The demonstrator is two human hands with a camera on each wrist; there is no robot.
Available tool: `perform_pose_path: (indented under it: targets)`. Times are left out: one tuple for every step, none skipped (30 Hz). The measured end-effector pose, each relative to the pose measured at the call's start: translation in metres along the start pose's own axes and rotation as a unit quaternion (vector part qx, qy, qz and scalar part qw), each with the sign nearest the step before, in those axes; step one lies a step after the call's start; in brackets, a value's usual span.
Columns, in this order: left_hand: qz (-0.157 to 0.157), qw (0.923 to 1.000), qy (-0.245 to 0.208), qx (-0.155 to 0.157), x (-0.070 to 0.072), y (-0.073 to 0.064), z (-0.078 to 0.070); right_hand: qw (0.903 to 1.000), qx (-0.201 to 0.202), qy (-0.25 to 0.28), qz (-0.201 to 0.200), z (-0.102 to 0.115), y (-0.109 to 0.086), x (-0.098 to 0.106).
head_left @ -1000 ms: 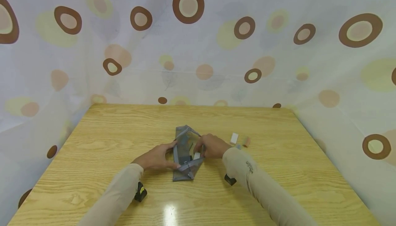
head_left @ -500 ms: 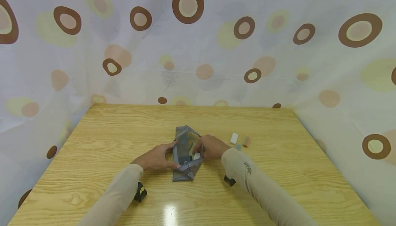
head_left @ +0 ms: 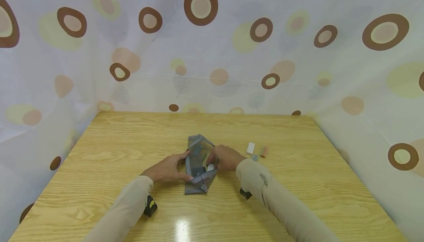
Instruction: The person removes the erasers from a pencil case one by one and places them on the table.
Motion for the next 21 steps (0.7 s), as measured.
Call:
perform_pose_path:
  targets:
    - [-0.001,1.0,0.002,0.001,0.0,0.0,0.0,1.0,0.001,-0.004,0.0,0.0,0.0,0.0]
    - [-0.001,1.0,0.003,0.002,0.0,0.001,0.001,0.9999,0.002,-0.01,-0.001,0.001,0.0,0.001]
    - [-0.002,1.0,0.004,0.002,0.0,0.001,0.002,0.9999,0.004,-0.017,-0.001,0.001,0.0,0.002]
    - [-0.003,1.0,0.004,0.002,-0.001,0.001,0.002,0.9997,0.006,-0.024,-0.002,0.001,0.0,0.002]
    - [-0.003,1.0,0.005,0.001,-0.001,0.001,0.002,0.9995,0.011,-0.031,-0.003,0.002,-0.001,0.003]
    - [-0.003,1.0,0.006,0.0,-0.001,0.001,0.002,0.9991,0.013,-0.039,-0.005,0.002,-0.001,0.004]
    - [-0.003,1.0,0.006,-0.002,-0.001,0.001,0.002,0.9988,0.015,-0.046,-0.006,0.003,-0.001,0.005]
    - [-0.002,1.0,0.006,-0.004,-0.001,0.001,0.002,0.9984,0.017,-0.053,-0.006,0.003,-0.002,0.006]
    - [-0.002,0.9999,0.006,-0.009,-0.001,0.0,0.001,0.998,0.017,-0.061,-0.005,0.003,-0.002,0.007]
    - [-0.001,0.9999,0.006,-0.01,-0.001,0.0,0.001,0.9976,0.016,-0.067,-0.004,0.004,-0.002,0.009]
    - [-0.001,0.9999,0.007,-0.011,-0.001,0.0,0.001,0.9973,0.014,-0.072,-0.002,0.004,-0.002,0.01]
    - [-0.001,0.9999,0.007,-0.011,-0.001,0.0,0.001,0.997,0.01,-0.077,-0.001,0.004,-0.002,0.012]
    - [-0.001,0.9999,0.007,-0.012,-0.001,0.0,0.001,0.9968,0.007,-0.079,0.001,0.003,-0.002,0.013]
    - [-0.002,0.9999,0.007,-0.014,-0.001,0.0,0.001,0.9964,0.004,-0.085,0.001,0.003,-0.001,0.015]
    - [-0.003,0.9999,0.005,-0.014,-0.001,0.0,0.001,0.9963,0.001,-0.086,0.001,0.002,-0.002,0.017]
    - [-0.003,0.9999,0.003,-0.014,-0.001,0.001,0.001,0.9963,-0.002,-0.086,0.0,0.001,-0.002,0.019]
    - [-0.003,0.9999,0.002,-0.015,-0.001,0.0,0.001,0.9963,-0.004,-0.085,-0.001,0.0,-0.002,0.021]
    - [-0.004,0.9998,0.0,-0.017,-0.001,0.0,0.001,0.9966,-0.008,-0.082,-0.004,-0.002,-0.003,0.023]
    - [-0.004,0.9998,-0.001,-0.018,-0.001,0.0,0.0,0.9968,-0.011,-0.079,-0.008,-0.004,-0.004,0.025]
    - [-0.004,0.9998,-0.002,-0.019,-0.001,0.0,0.0,0.9971,-0.012,-0.074,-0.011,-0.005,-0.005,0.027]
    - [-0.003,0.9998,-0.002,-0.018,-0.001,0.0,0.0,0.9977,-0.015,-0.065,-0.014,-0.007,-0.006,0.029]
Point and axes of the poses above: each hand's wrist, its own y-axis towards the middle knuckle, its own x-axis out of the back of the hand, z = x × y, the point moved 7 cm from there along y, towards the middle knuckle, and after that the axes turned 7 degrees about z, right-handed, at the moved point
